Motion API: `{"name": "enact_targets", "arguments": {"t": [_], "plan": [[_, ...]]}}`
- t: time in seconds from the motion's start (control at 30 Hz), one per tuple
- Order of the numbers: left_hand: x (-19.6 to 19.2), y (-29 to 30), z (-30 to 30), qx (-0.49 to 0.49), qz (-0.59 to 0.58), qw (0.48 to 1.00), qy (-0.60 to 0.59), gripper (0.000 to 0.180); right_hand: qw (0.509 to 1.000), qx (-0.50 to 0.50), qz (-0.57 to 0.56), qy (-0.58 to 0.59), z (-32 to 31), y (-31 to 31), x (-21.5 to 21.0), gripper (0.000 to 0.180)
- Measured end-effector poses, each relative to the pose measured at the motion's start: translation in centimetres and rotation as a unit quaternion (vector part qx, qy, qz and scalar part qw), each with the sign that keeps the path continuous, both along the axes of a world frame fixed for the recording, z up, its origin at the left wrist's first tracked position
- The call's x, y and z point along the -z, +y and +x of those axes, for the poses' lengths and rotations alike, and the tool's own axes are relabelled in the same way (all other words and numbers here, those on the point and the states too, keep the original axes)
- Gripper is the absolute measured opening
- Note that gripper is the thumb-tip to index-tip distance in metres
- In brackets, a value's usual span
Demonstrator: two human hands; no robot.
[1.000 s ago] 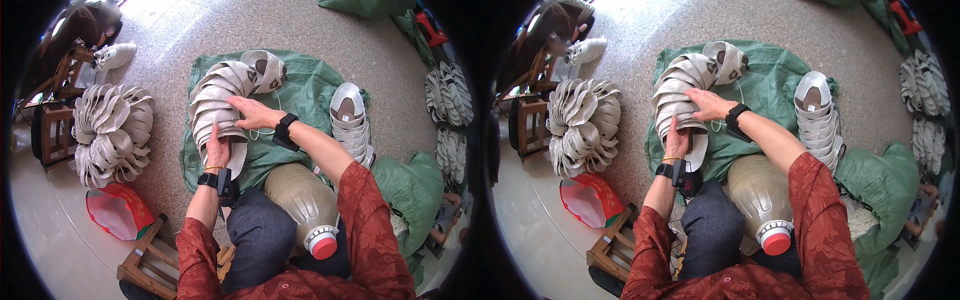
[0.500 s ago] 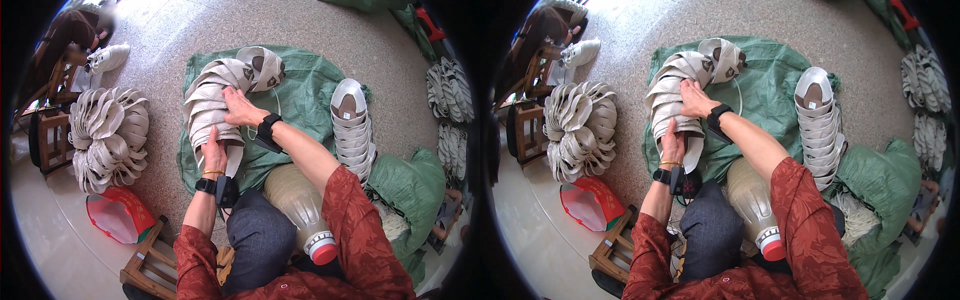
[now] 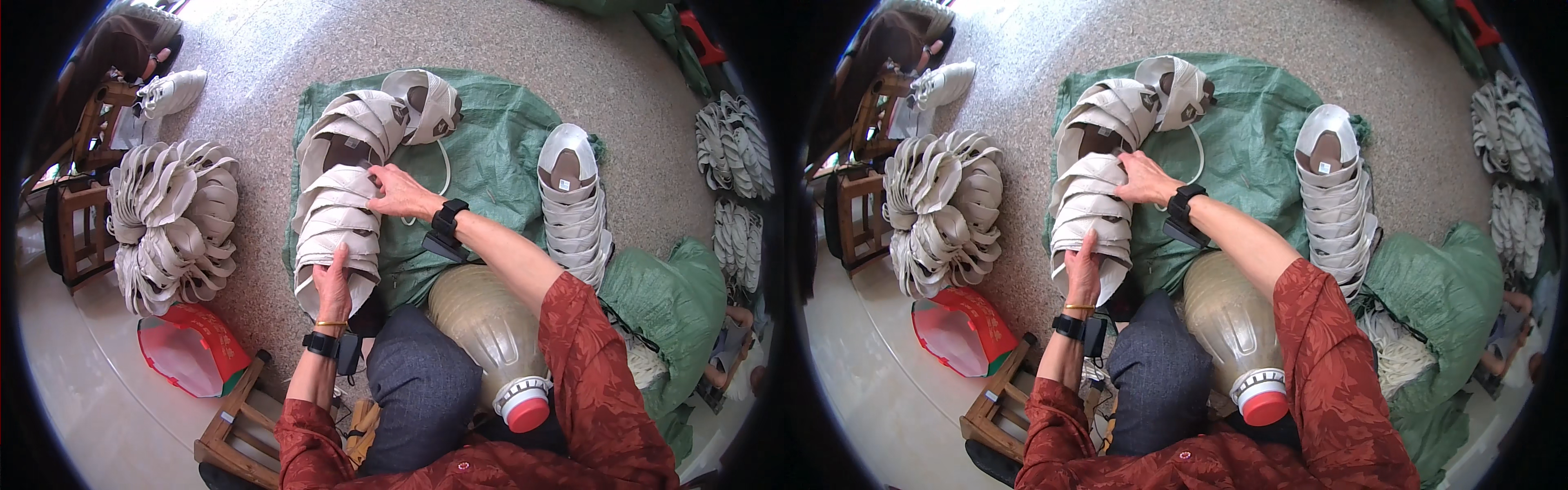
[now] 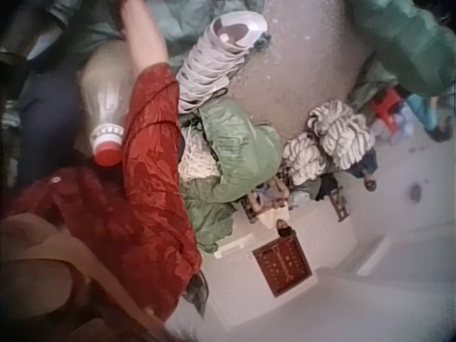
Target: Lacing a white shoe in a shoe manufacturing workshop.
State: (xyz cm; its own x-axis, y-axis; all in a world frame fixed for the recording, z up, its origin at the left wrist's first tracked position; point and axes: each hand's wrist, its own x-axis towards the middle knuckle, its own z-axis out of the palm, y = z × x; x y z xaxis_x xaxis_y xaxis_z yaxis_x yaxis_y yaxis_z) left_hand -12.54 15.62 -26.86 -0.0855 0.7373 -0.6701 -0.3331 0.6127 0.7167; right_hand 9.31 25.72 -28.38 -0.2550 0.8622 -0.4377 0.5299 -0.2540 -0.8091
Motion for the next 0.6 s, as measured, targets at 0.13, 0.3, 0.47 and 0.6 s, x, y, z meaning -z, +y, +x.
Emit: {"name": "enact_targets", "arguments": {"t": [0.13, 0.3, 0.47, 0.6], "plan": [[0.7, -0.4, -0.9, 0.020, -0.017, 1.000, -0.008, 0.051, 0.996, -0.003, 0.071, -0.057, 0.5, -0.5, 1.1, 0.076], [1.8, -0.3, -0.6, -0.035, -0.020, 0.998, -0.054, 0.055, 0.999, 0.036, 0.025, 0.020, 1.0, -1.2, 1.0, 0.078], [0.5, -0.9, -0.4, -0.045, -0.045, 0.996, -0.069, 0.060, 1.000, 0.000, 0.009, 0.018, 1.7, -2.1, -1.0, 0.072], [-1.4, -2.6, -1.8, -0.029, -0.021, 0.996, -0.077, 0.062, 0.998, -0.016, 0.016, 0.067, 2.3, -4.0, -3.1, 0.068]]}}
